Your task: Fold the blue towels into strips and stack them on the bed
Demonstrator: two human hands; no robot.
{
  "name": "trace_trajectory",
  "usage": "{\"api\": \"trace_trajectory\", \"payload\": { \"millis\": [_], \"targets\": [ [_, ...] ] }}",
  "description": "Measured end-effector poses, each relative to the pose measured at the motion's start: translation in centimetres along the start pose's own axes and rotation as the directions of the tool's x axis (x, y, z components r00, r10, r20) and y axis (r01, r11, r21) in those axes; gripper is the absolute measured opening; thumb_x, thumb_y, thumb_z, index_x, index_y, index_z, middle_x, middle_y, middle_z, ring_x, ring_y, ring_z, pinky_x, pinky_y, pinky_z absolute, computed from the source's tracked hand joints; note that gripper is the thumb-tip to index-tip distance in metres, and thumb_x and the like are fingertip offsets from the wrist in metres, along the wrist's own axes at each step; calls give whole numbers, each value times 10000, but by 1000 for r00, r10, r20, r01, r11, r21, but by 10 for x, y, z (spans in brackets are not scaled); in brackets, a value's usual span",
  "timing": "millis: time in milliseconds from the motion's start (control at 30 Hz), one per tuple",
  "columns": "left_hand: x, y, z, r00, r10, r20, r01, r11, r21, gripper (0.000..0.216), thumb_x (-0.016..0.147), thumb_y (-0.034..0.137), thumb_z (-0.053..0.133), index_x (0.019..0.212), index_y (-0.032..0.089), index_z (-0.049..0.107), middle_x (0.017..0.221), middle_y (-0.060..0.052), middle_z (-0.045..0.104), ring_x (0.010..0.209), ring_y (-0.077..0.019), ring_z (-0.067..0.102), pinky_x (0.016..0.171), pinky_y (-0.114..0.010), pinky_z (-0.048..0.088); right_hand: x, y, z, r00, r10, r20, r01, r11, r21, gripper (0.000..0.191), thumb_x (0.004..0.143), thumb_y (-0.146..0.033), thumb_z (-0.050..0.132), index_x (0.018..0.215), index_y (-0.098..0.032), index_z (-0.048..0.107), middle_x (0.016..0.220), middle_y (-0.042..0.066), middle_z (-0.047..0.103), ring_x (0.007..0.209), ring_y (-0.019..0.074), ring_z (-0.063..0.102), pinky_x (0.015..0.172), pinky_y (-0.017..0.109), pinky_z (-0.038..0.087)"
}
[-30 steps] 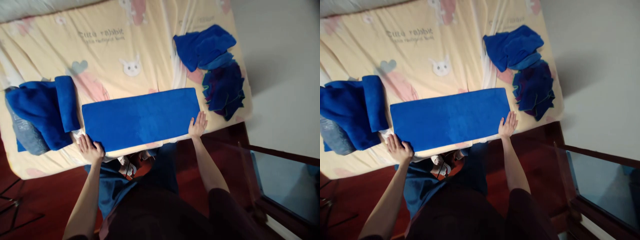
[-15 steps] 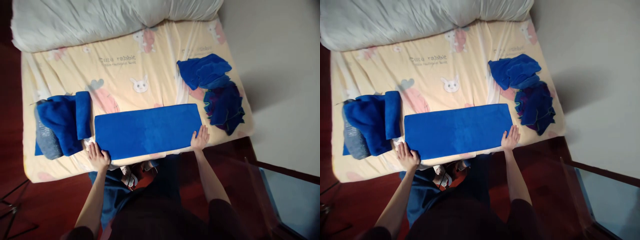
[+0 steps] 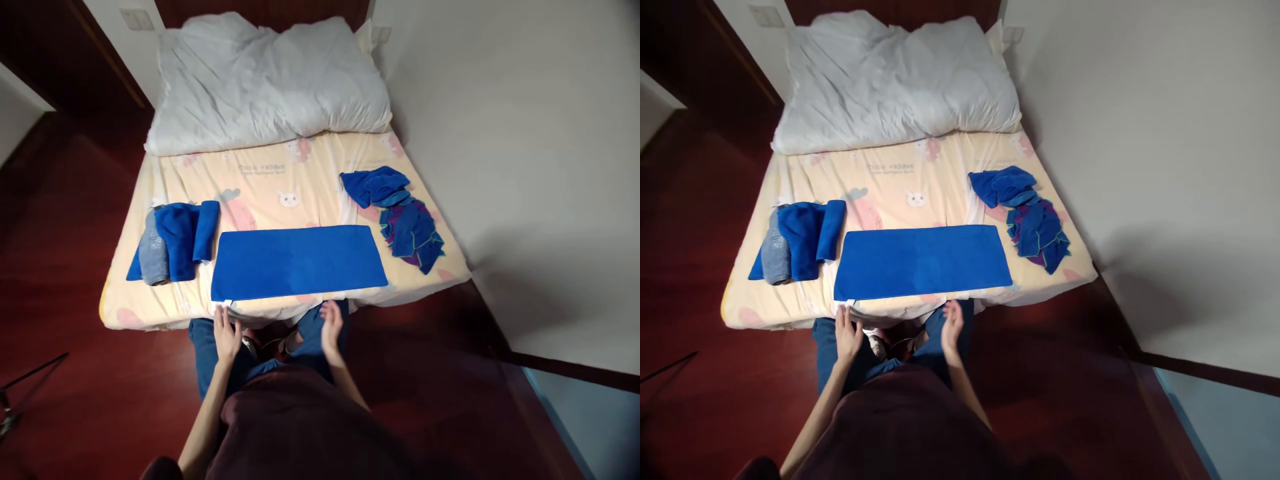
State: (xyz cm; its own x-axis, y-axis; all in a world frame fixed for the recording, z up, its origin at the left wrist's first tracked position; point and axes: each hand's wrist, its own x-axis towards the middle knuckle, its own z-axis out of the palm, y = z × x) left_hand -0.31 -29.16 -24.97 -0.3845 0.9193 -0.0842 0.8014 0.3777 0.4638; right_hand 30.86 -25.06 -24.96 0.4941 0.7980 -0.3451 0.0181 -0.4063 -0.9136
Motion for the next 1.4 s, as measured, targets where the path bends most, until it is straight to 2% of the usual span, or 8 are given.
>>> {"api": "trace_trajectory", "payload": {
  "millis": [67, 133, 233, 333, 600, 933, 1200, 1400],
  "targets": [
    [-25, -8, 12, 983, 22, 181, -21, 1000, -10, 704, 913, 345, 432, 1586, 167, 333, 1695, -133, 155, 1561, -279, 172, 1259, -448, 236, -47, 32, 18, 970, 181, 164, -210, 962, 177, 492, 839, -612, 559, 1152, -245, 656, 963, 85, 753, 819, 272, 729, 733, 425, 593],
    [-34, -12, 20, 906, 118, 406, -113, 993, -36, 647, 895, 345, 438, 1515, 160, 463, 1659, -149, 271, 1515, -304, 311, 1243, -460, 270, -65, 46, 29, 911, 190, 365, -288, 929, 233, 517, 740, -617, 702, 1077, -224, 694, 878, 69, 759, 707, 246, 717, 641, 369, 575],
    [-31, -11, 22, 764, 194, 616, -183, 980, -82, 595, 903, 342, 400, 1433, 121, 556, 1539, -175, 477, 1420, -288, 475, 1204, -418, 343, -45, 31, 33, 903, 110, 415, -254, 917, 309, 537, 722, -594, 755, 1065, -183, 710, 870, 66, 768, 673, 195, 702, 644, 304, 554],
    [-31, -9, 14, 712, 177, 679, -153, 984, -96, 554, 919, 351, 385, 1395, 160, 595, 1391, -145, 630, 1305, -275, 594, 1134, -383, 429, -6, 2, 37, 910, 90, 405, -250, 898, 362, 522, 733, -570, 761, 1057, -165, 702, 913, 67, 775, 693, 169, 701, 683, 273, 547],
    [-46, -6, -8, 754, 146, 640, -108, 989, -99, 510, 946, 366, 355, 1346, 221, 636, 1252, -85, 720, 1229, -273, 648, 1067, -347, 481, 16, -7, 76, 826, 271, 494, -533, 658, 532, 251, 762, -326, 797, 871, -184, 621, 983, 71, 783, 796, 151, 718, 740, 246, 556],
    [-43, 7, -16, 759, 125, 639, -80, 992, -99, 432, 952, 332, 412, 1249, 162, 676, 1101, -110, 762, 1069, -272, 719, 977, -324, 515, 8, -16, 106, 813, 404, 420, -568, 388, 726, 113, 978, -219, 557, 925, -219, 657, 1157, 33, 759, 818, 82, 705, 746, 190, 573],
    [-27, 5, -5, 760, 259, 596, -136, 960, -245, 448, 946, 419, 408, 1230, 207, 682, 1126, -73, 762, 1080, -261, 710, 968, -331, 523, 5, -11, 104, 802, 383, 457, -588, 375, 717, 243, 1021, -334, 501, 1001, -234, 722, 1443, 18, 613, 1119, 115, 695, 927, 250, 575],
    [69, 79, -15, 755, 434, 492, -331, 899, -285, 430, 953, 386, 415, 1204, 204, 712, 1096, -63, 766, 988, -226, 723, 923, -308, 540, 8, -6, 103, 819, 357, 449, -574, 513, 639, 223, 980, -383, 552, 1041, -257, 725, 1390, 44, 653, 1201, 154, 669, 977, 325, 564]
  ]
}}
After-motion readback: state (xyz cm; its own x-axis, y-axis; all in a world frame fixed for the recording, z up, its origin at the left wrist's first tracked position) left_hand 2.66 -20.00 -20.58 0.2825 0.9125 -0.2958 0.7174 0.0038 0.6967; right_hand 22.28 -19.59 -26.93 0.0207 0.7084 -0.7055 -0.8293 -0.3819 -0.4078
